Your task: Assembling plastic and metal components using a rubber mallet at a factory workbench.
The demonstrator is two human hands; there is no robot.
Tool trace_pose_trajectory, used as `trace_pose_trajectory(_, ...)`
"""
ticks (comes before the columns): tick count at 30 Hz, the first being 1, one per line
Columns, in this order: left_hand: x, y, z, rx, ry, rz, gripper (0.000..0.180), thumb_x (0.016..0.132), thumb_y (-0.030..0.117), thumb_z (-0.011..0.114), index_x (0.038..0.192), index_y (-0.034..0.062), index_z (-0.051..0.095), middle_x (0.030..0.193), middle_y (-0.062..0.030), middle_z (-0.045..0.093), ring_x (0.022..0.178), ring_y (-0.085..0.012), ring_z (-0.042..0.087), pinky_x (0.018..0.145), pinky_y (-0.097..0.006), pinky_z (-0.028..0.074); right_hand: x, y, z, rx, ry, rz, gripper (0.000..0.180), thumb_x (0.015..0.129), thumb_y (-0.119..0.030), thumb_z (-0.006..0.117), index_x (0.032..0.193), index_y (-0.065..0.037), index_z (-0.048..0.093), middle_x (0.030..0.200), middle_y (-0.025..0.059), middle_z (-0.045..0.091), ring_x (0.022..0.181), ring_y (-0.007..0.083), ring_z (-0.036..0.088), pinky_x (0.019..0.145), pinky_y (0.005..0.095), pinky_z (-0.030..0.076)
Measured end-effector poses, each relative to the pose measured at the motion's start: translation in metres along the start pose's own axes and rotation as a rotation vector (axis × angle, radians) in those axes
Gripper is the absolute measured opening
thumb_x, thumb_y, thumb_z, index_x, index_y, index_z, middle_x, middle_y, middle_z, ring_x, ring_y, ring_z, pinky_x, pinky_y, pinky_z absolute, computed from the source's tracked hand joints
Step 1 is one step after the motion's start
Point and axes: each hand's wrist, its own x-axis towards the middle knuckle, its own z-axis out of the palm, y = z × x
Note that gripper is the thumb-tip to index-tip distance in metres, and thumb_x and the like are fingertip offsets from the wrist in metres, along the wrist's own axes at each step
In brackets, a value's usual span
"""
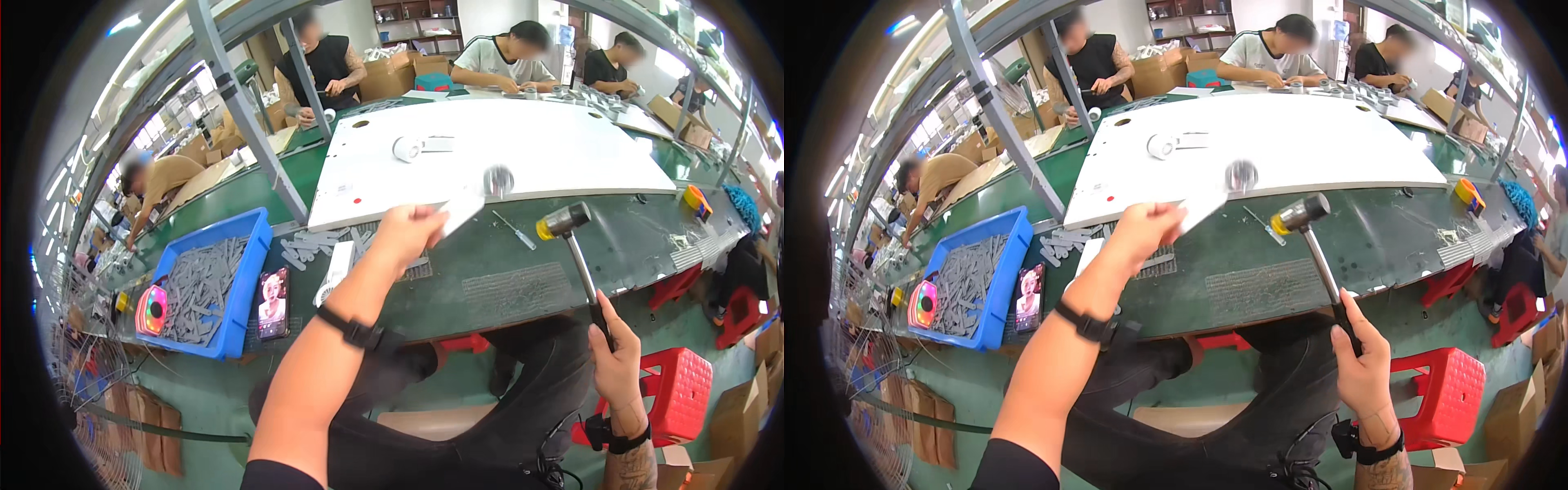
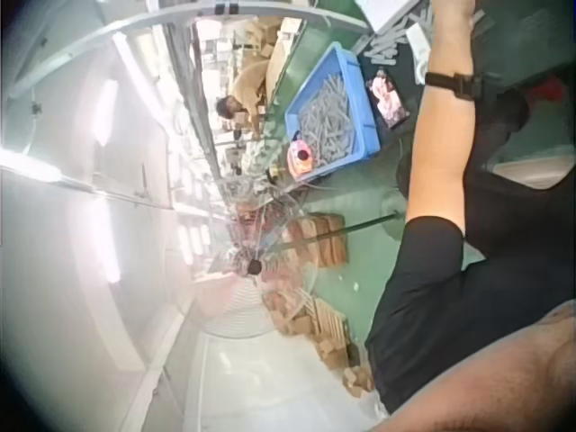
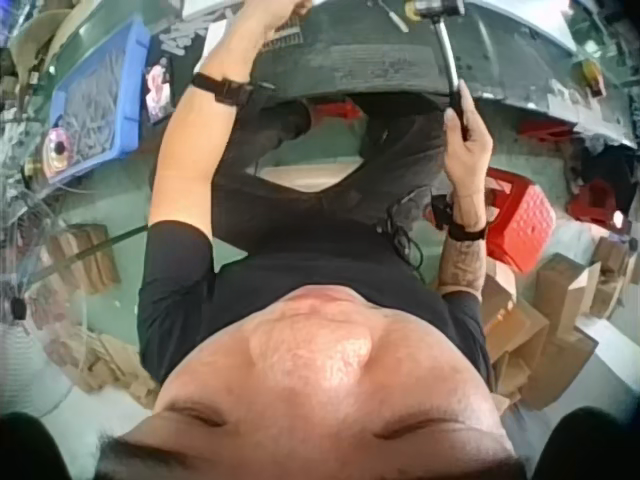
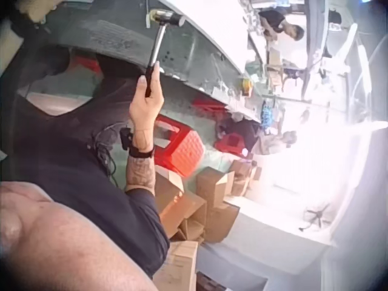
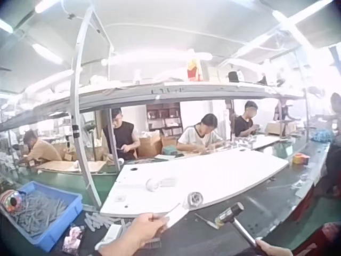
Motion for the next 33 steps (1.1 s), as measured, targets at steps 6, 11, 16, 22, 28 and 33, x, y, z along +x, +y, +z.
trace_pose_trajectory(6, 0.065, 0.024, -0.001, 0.110, 0.178, 0.128, 0.046, 0.097, 0.029, 0.084, 0.128, -0.0029, 0.072, 0.107, -0.0139, 0.077, 0.095, -0.0215, 0.074, 0.081, -0.036, 0.060, -0.020, 0.027, -0.015, 0.092, 0.078, 0.153, 0.056, 0.105, 0.001, 0.063, 0.161, -0.006, 0.058, 0.088, -0.0067, 0.054, 0.077, 0.0034, 0.049, 0.070, 0.0209, 0.043)
trace_pose_trajectory(11, 0.036, 0.028, -0.106, 1.059, 0.107, -0.006, 0.065, 0.089, 0.047, 0.088, 0.130, -0.0010, 0.071, 0.114, -0.0203, 0.078, 0.104, -0.0305, 0.076, 0.090, -0.041, 0.060, -0.027, 0.047, -0.021, 0.121, 0.057, 0.225, 0.057, 0.105, 0.002, 0.063, 0.161, -0.007, 0.058, 0.089, -0.0067, 0.055, 0.076, 0.0036, 0.048, 0.069, 0.0208, 0.042)
trace_pose_trajectory(16, -0.015, 0.004, -0.134, 1.339, 0.125, -0.287, 0.085, 0.084, 0.060, 0.087, 0.142, 0.0014, 0.064, 0.121, -0.0249, 0.078, 0.112, -0.0381, 0.076, 0.099, -0.044, 0.058, -0.030, 0.057, -0.012, 0.144, 0.035, 0.238, 0.056, 0.106, 0.002, 0.063, 0.161, -0.007, 0.059, 0.088, -0.0059, 0.056, 0.077, 0.0042, 0.050, 0.070, 0.0215, 0.044)
trace_pose_trajectory(22, -0.035, 0.013, -0.124, 1.308, 0.131, -0.163, 0.090, 0.077, 0.043, 0.085, 0.150, -0.0029, 0.059, 0.132, -0.0286, 0.074, 0.123, -0.0382, 0.074, 0.105, -0.045, 0.058, -0.033, 0.037, -0.004, 0.114, 0.011, 0.193, 0.052, 0.104, 0.001, 0.065, 0.156, -0.004, 0.062, 0.101, -0.0018, 0.067, 0.088, 0.0051, 0.057, 0.082, 0.0226, 0.050)
trace_pose_trajectory(28, -0.071, 0.068, -0.167, 1.150, 0.377, 0.125, 0.069, 0.077, 0.027, 0.082, 0.138, -0.0012, 0.068, 0.108, -0.0208, 0.079, 0.097, -0.0310, 0.078, 0.088, -0.040, 0.062, -0.024, 0.025, -0.002, 0.087, -0.038, 0.144, 0.050, 0.103, 0.001, 0.066, 0.154, -0.002, 0.063, 0.129, 0.0139, 0.078, 0.119, 0.0124, 0.066, 0.108, 0.0291, 0.048)
trace_pose_trajectory(33, -0.087, 0.104, -0.130, 0.505, 0.328, 0.367, 0.048, 0.089, 0.006, 0.073, 0.137, 0.0085, 0.068, 0.102, -0.0049, 0.070, 0.084, -0.0144, 0.070, 0.070, -0.031, 0.060, -0.024, 0.023, -0.001, 0.103, -0.015, 0.222, 0.052, 0.104, 0.002, 0.066, 0.155, -0.004, 0.063, 0.113, -0.0011, 0.072, 0.096, 0.0057, 0.060, 0.092, 0.0242, 0.051)
